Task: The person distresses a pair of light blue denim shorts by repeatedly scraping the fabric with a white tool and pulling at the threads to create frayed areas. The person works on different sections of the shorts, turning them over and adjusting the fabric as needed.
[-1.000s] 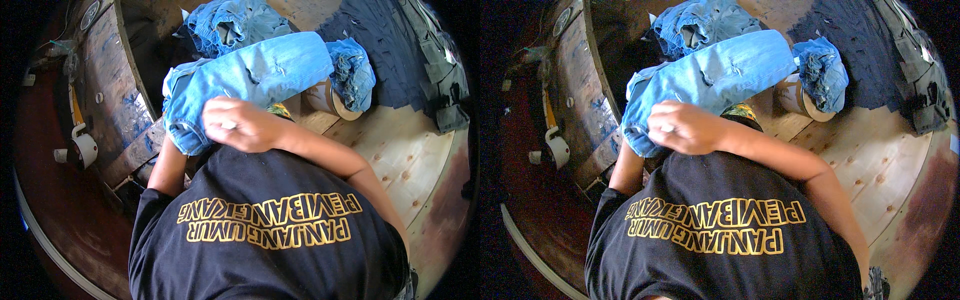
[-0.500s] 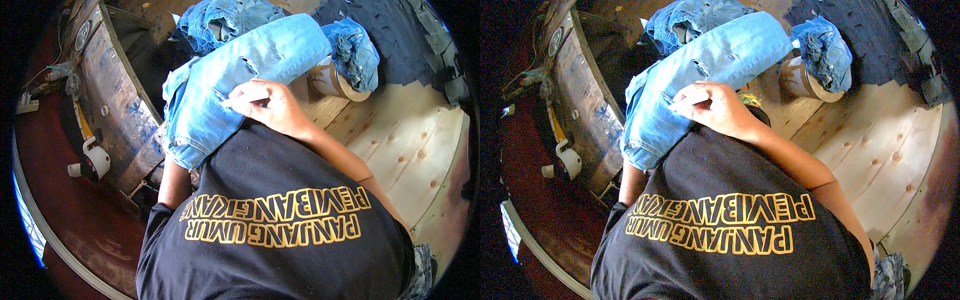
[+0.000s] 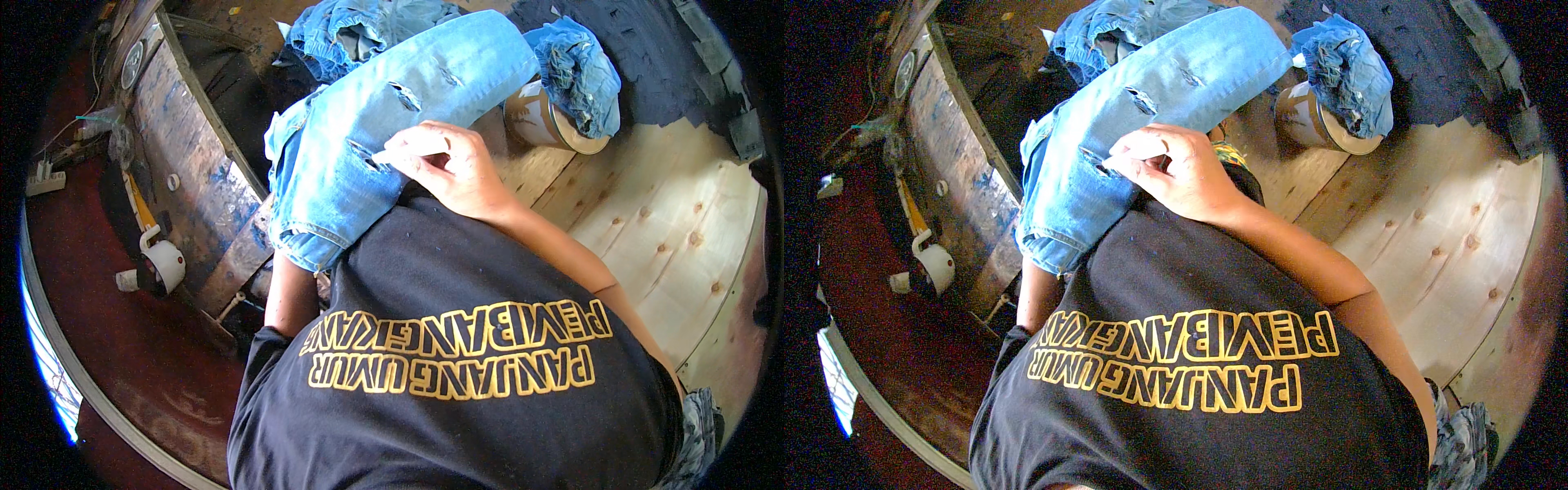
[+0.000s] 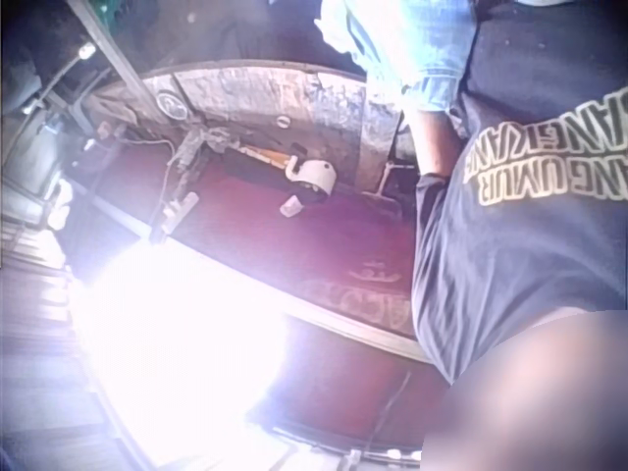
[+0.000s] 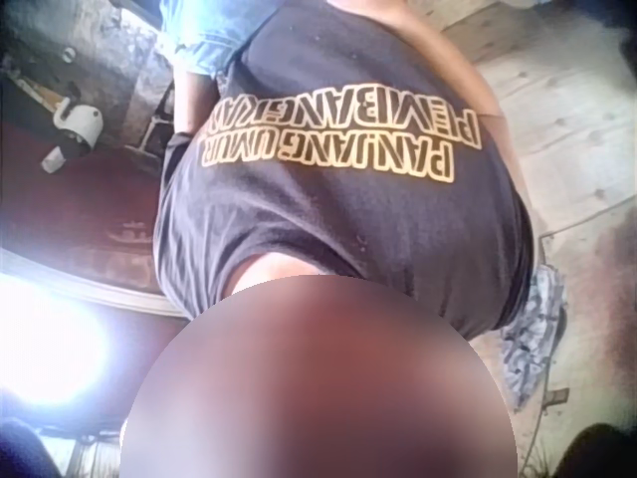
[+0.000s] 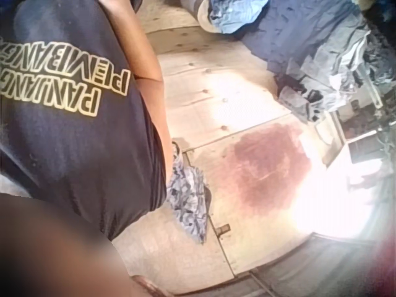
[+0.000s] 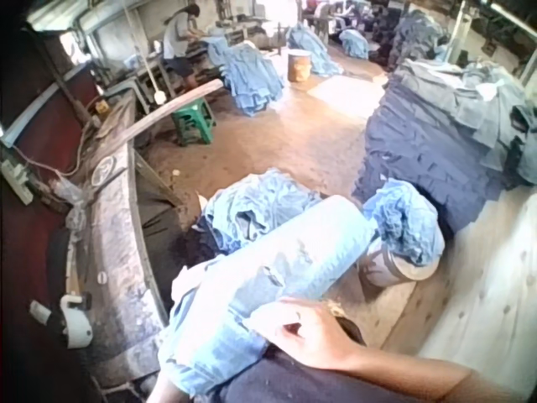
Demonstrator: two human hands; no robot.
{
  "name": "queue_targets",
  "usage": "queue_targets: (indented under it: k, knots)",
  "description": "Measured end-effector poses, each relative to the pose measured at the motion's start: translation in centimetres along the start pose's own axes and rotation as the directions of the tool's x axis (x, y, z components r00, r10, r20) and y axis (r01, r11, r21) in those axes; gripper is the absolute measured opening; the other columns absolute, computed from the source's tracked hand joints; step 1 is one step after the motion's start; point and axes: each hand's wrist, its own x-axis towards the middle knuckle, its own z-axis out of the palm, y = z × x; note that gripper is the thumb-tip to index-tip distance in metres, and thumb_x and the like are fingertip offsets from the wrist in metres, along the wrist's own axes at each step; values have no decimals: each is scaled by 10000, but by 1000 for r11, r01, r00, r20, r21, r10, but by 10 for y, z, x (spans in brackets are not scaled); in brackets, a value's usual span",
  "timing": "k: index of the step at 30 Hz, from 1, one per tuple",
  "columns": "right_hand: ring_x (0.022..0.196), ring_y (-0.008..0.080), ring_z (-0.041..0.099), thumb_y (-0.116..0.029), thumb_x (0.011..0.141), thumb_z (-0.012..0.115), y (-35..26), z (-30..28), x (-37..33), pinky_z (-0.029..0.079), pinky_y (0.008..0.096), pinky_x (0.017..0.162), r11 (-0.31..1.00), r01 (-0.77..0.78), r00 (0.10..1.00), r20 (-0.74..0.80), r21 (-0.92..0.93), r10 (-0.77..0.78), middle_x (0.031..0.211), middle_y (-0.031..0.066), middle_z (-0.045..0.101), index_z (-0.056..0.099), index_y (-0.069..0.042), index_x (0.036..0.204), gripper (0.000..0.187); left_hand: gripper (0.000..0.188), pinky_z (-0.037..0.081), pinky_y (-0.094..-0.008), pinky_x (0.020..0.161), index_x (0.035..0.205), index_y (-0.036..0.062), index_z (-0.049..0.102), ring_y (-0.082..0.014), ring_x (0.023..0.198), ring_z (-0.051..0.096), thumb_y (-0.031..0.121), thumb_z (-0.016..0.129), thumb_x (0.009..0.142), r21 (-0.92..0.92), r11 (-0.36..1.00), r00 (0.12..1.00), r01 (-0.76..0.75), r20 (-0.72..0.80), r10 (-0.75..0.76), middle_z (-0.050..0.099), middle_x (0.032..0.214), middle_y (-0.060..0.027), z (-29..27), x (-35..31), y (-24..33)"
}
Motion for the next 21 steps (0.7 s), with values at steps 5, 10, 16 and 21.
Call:
queue_targets:
  k: [5, 10, 16, 21]
  knots:
    - [666, 70, 579, -109, 989, 752, 5, 0, 1, 467, 241, 613, 992, -27, 997, -69, 122, 36, 953, 39, 768, 802, -36, 1037, 101, 361, 530, -398, 1048, 1371, 53, 632, -253, 1155, 698, 238, 601, 1062, 5, 1000, 1000, 6, -4, -6, 722, 1248, -116, 1, -3, 3]
    - [720, 72, 613, -135, 989, 765, 4, 3, 3, 494, 260, 647, 989, -98, 985, -132, 107, 112, 976, 46, 770, 799, -33, 1053, 125, 365, 529, -401, 1050, 1374, 53, 630, -255, 1157, 698, 241, 599, 1063, 0, 1000, 1000, 2, -15, -2, 720, 1252, -118, -2, -10, 3]
    - [785, 98, 664, -124, 999, 752, 5, 7, 5, 541, 264, 712, 954, -210, 955, -162, 213, 247, 998, 65, 777, 796, -34, 1061, 119, 370, 529, -405, 1052, 1378, 52, 627, -258, 1160, 697, 246, 597, 1065, -12, 1000, 1000, 5, -20, -5, 719, 1257, -119, -2, -13, 1]
    - [738, 87, 646, -120, 1013, 720, 3, -2, 6, 514, 256, 660, 980, -159, 987, 1, 120, 160, 997, 42, 781, 783, -23, 1028, 117, 374, 529, -408, 1053, 1381, 51, 625, -261, 1162, 696, 250, 594, 1066, -7, 1000, 1000, 7, -20, -7, 718, 1261, -121, 2, -10, 2]
